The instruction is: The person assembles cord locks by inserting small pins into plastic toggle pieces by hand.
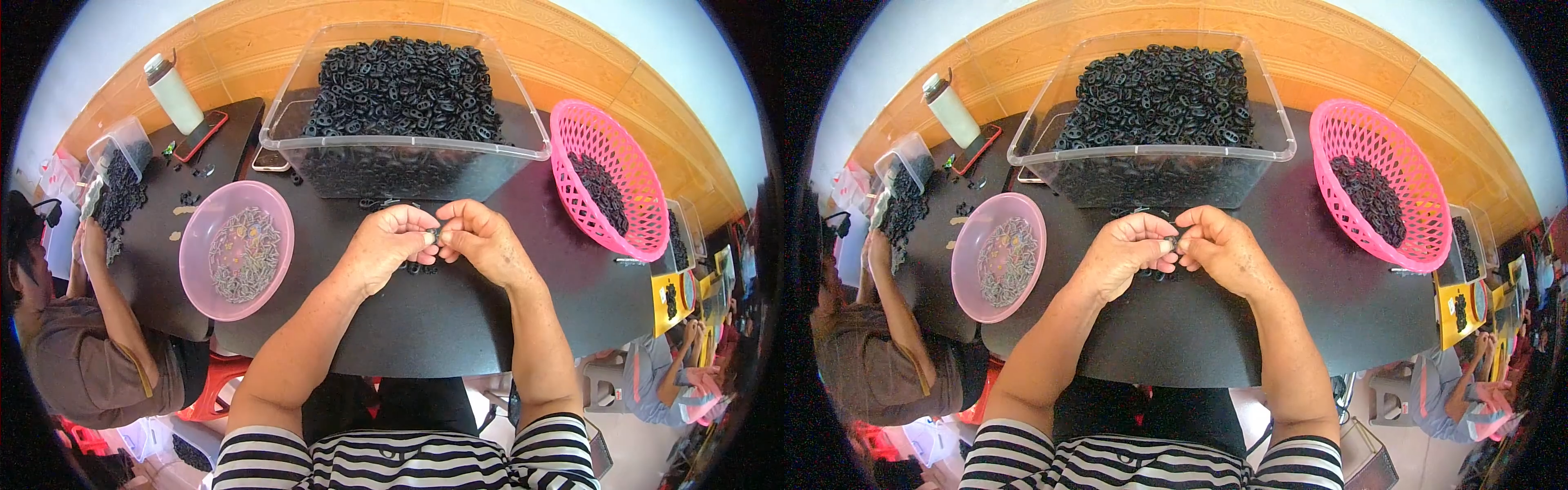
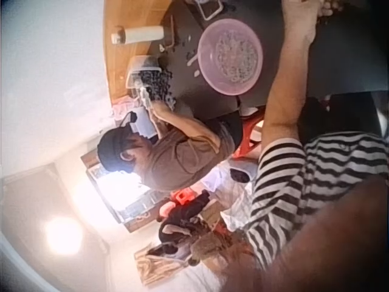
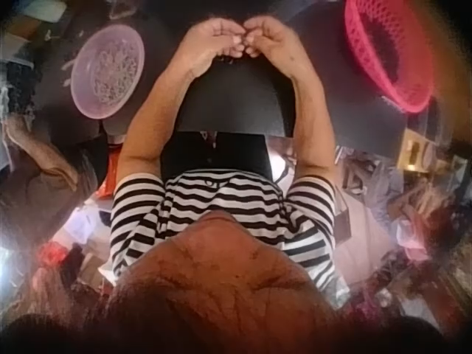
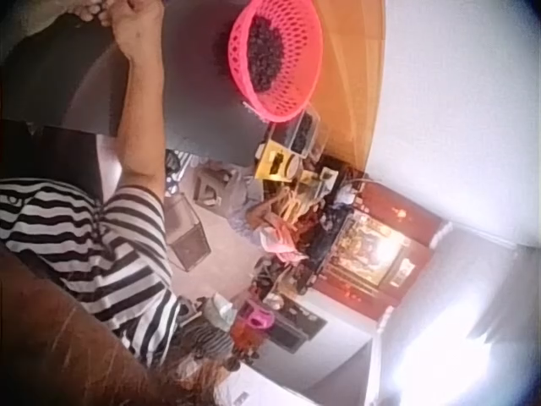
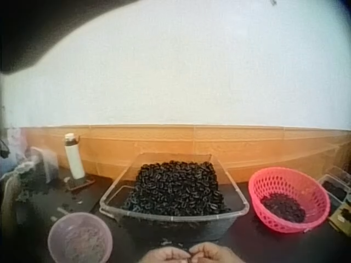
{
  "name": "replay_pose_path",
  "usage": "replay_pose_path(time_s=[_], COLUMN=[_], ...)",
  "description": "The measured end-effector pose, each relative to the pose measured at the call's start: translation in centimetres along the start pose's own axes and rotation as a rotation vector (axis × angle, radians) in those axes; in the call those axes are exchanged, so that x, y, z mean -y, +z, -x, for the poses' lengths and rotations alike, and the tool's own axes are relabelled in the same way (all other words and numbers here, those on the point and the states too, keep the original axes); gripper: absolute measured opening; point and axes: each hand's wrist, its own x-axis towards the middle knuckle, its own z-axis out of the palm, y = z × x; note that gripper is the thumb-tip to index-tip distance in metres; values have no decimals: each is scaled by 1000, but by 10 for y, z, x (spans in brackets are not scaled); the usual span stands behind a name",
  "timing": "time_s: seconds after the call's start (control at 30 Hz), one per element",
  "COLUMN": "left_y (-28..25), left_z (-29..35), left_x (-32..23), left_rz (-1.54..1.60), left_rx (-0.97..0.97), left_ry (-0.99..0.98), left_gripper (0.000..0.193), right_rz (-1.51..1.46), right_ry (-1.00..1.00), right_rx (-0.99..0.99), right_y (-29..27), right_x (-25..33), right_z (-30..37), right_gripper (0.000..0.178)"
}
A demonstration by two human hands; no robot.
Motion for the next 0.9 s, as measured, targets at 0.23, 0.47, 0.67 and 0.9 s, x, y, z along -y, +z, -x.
replay_pose_path(time_s=[0.23, 0.47, 0.67, 0.9], left_y=[-3, -2, -21, -37], left_z=[1, 0, -3, 26], left_x=[1, 2, -16, -23], left_rz=[104, 147, 267, 292], left_rx=[-5, 9, -45, -293], left_ry=[-36, -57, 74, 161], left_gripper=[13, 13, 11, 7], right_rz=[-58, -24, 48, 679], right_ry=[1, -52, -20, -216], right_rx=[21, -26, -148, 33], right_y=[-2, -5, -13, 4], right_x=[1, -3, -2, -4], right_z=[1, 0, -2, 4], right_gripper=[19, 15, 11, 11])
